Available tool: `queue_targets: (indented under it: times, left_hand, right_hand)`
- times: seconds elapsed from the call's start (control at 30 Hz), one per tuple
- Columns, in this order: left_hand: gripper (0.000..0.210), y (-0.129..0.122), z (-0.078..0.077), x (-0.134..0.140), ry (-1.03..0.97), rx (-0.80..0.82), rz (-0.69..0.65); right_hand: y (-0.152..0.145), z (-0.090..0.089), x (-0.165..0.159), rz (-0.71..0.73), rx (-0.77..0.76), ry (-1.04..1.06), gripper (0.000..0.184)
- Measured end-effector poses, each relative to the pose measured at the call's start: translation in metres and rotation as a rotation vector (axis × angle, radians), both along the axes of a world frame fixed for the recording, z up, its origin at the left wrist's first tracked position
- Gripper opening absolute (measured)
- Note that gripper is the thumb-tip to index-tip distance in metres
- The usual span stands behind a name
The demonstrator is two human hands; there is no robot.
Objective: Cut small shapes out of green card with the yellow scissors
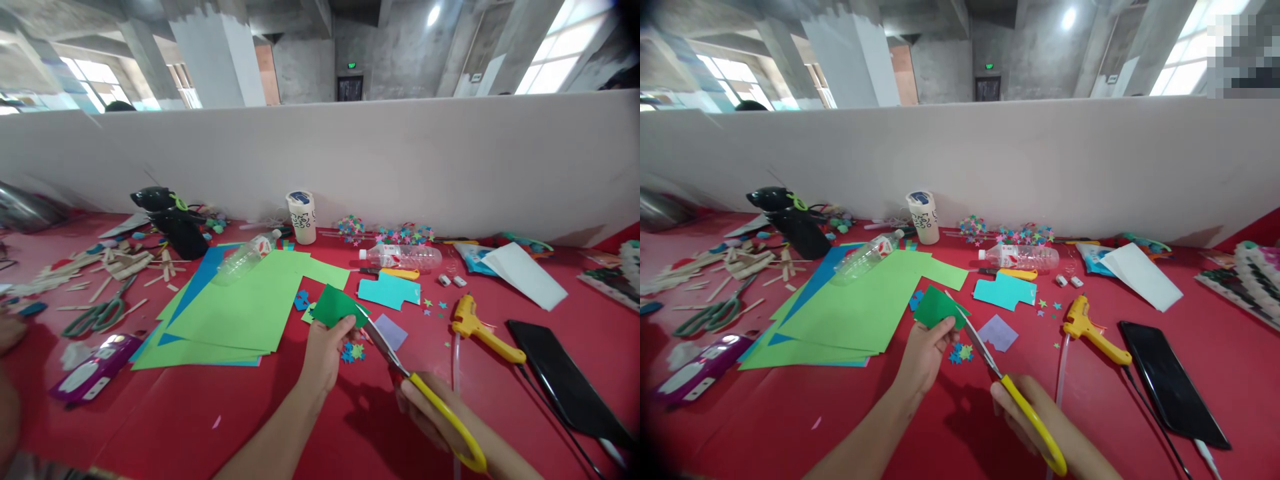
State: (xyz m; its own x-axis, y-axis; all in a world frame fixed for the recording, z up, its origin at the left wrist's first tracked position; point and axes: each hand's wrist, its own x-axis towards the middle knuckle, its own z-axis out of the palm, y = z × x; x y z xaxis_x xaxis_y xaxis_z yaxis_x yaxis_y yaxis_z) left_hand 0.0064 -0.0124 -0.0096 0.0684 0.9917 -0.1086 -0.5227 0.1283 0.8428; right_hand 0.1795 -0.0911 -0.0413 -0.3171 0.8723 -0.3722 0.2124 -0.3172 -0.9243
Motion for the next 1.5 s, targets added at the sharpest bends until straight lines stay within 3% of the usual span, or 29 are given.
queue_targets:
  times: [0.3, 0.9, 1.5]
  left_hand:
    - [0.009, -0.003, 0.001, 0.006, -0.073, -0.077, 0.047]
    - [0.011, -0.004, 0.001, 0.006, -0.09, -0.086, 0.066]
    - [0.013, 0.003, 0.004, -0.005, -0.041, -0.029, 0.018]
  right_hand:
    - [-0.004, 0.014, -0.015, -0.065, -0.014, -0.06, 0.058]
    - [-0.005, 0.009, -0.02, -0.144, -0.03, -0.102, 0.052]
    - [0.001, 0.014, -0.01, -0.072, -0.048, -0.15, 0.048]
